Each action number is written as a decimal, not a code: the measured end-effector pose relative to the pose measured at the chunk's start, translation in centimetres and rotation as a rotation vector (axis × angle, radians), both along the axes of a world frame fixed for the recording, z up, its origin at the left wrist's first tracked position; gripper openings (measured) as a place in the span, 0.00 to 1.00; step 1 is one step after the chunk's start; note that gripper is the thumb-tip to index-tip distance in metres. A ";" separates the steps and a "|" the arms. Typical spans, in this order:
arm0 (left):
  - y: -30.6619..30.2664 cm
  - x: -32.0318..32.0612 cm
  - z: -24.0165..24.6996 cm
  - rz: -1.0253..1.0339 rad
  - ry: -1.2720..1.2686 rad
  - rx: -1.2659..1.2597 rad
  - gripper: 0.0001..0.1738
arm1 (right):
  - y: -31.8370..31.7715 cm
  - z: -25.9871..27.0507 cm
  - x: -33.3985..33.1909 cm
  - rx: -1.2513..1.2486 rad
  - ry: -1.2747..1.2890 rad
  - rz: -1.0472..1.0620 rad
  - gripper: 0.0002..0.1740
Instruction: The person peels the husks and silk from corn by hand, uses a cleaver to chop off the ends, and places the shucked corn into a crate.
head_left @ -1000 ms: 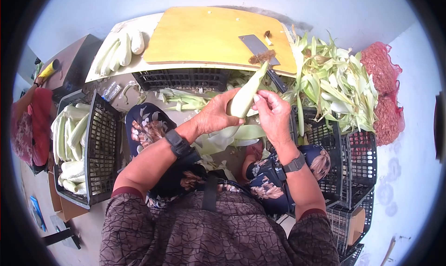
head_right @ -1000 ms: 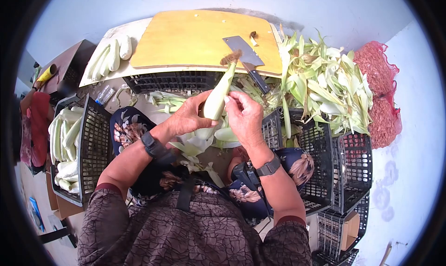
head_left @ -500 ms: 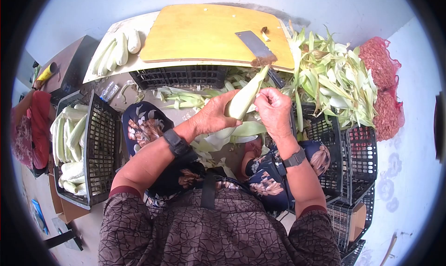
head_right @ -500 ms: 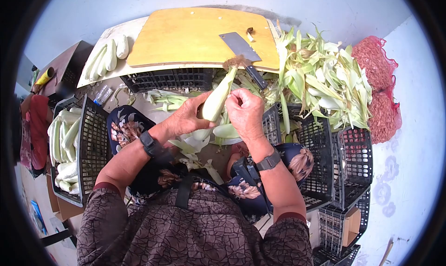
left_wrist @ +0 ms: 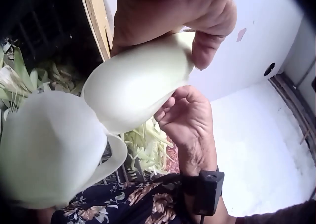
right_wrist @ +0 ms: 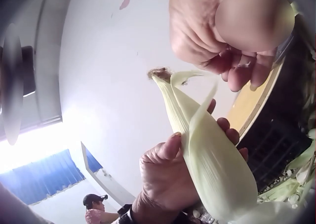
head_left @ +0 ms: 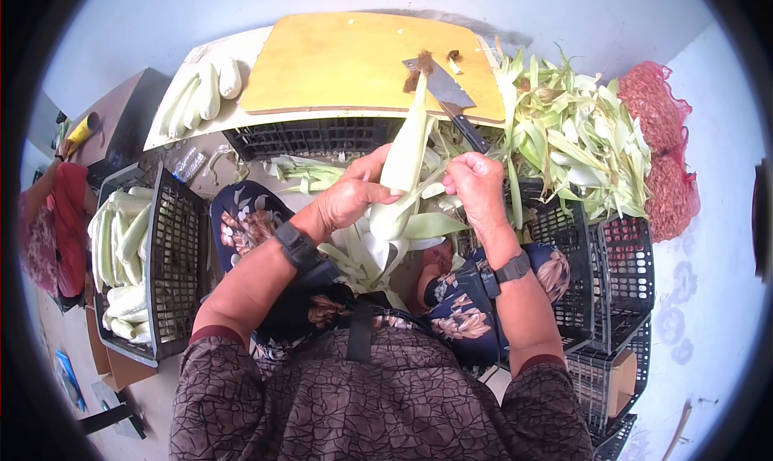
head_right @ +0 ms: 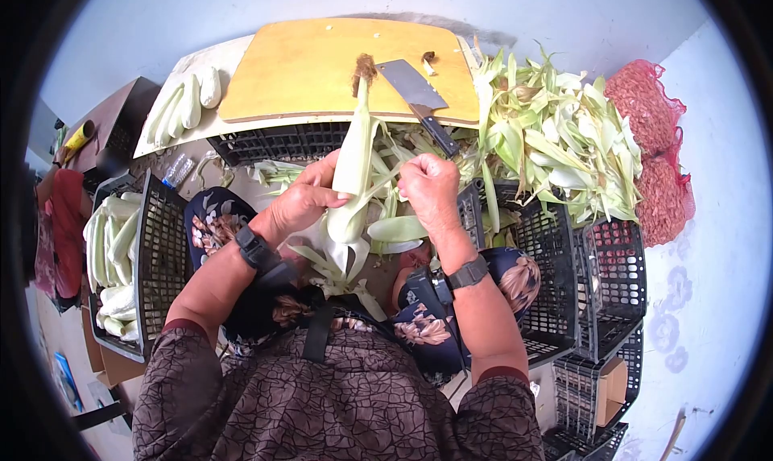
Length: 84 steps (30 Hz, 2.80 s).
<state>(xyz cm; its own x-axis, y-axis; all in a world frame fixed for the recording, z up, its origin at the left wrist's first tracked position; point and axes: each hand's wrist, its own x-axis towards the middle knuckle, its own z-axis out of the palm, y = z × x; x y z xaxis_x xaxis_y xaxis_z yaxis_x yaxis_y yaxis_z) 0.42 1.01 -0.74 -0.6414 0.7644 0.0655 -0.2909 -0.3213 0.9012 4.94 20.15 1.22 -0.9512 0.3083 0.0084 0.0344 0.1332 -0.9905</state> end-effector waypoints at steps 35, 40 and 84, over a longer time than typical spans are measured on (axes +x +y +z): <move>0.0 0.9 1.0 -0.027 0.271 -0.221 0.41 | -0.9 1.1 0.7 -0.242 0.186 0.239 0.13; 0.1 0.8 0.5 -0.004 0.358 -0.295 0.44 | -0.8 0.5 0.7 -0.185 0.111 0.279 0.13; -5.0 -4.8 1.7 0.773 -0.096 0.335 0.14 | 3.7 6.6 0.2 0.631 0.273 -0.286 0.34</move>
<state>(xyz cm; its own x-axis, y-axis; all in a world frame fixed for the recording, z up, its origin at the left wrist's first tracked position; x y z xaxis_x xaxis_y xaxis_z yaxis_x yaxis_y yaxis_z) -4.35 -4.01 0.95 -0.9899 0.0590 0.1289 0.0498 -0.7067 0.7057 5.12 23.82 7.80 -0.7735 0.4015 0.4904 -0.0833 0.7026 -0.7067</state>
